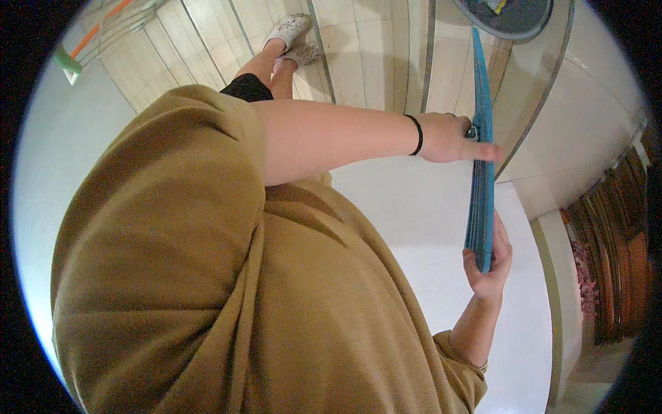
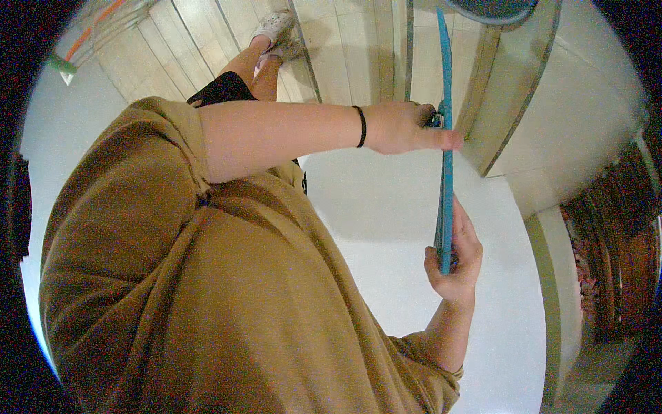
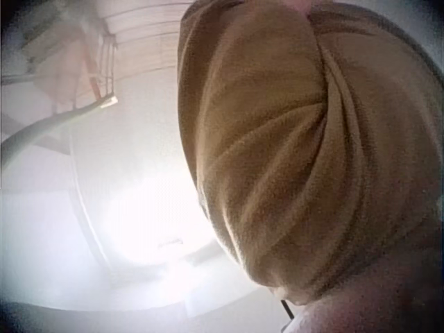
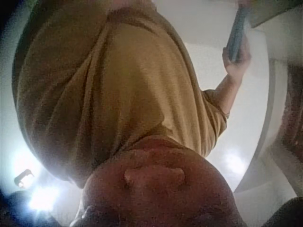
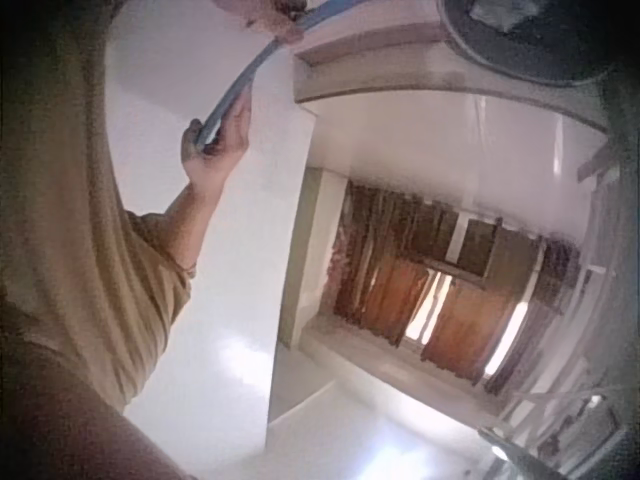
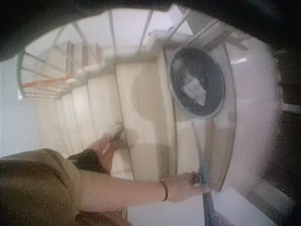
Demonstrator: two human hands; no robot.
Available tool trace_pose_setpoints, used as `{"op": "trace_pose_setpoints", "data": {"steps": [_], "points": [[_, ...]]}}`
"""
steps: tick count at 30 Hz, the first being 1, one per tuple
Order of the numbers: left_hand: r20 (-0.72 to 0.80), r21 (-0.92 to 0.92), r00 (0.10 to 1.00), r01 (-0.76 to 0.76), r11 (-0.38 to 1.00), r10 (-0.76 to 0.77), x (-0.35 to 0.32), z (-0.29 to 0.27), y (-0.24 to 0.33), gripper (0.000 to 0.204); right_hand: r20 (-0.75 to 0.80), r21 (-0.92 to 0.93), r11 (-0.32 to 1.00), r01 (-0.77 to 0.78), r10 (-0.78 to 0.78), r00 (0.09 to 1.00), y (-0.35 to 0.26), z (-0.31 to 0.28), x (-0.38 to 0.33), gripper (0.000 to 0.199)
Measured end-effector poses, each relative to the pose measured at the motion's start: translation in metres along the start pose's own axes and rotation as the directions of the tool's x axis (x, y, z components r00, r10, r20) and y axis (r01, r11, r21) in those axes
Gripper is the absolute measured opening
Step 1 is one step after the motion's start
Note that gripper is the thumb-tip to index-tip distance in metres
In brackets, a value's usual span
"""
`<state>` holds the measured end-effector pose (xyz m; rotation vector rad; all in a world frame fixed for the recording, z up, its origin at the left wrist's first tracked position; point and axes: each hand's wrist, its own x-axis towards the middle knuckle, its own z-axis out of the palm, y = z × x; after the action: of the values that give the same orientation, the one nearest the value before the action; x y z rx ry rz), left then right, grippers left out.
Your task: The person assembles a mop by attaching a blue mop head to a metal handle. They align the head with the handle, insert the handle into the head, and secure it by tightening a fastener. The person repeatedly adjusts and checks the connection to ensure it is secure.
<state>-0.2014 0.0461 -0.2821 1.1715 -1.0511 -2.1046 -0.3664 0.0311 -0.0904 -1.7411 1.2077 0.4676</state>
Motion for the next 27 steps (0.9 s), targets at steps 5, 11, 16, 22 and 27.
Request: {"op": "trace_pose_setpoints", "data": {"steps": [5,11,16,22,27], "points": [[-0.070,0.050,0.997,-0.010,0.999,0.014,-0.009,0.007,0.006,0.099,-0.016,-0.055,0.998,0.022,-0.022,1.000,-0.008,0.014,-0.007,0.080],[0.042,0.000,0.999,-0.011,1.000,0.011,-0.011,-0.005,0.015,0.081,-0.106,-0.148,0.982,0.118,-0.134,0.985,-0.019,0.040,-0.005,0.082],[0.050,0.026,0.997,-0.056,0.998,0.055,-0.003,-0.007,0.013,0.076,0.000,0.016,0.997,0.082,-0.082,0.997,-0.024,0.033,0.002,0.085],[-0.025,0.060,0.996,-0.084,0.995,0.086,-0.001,-0.002,0.005,0.075,-0.158,0.142,0.990,0.023,0.000,0.987,0.004,0.006,0.059,0.080],[0.088,0.086,0.992,-0.100,0.991,0.093,-0.001,-0.013,0.005,0.075,-0.356,0.507,0.820,-0.266,0.480,0.801,0.016,0.011,0.173,0.072]]}}
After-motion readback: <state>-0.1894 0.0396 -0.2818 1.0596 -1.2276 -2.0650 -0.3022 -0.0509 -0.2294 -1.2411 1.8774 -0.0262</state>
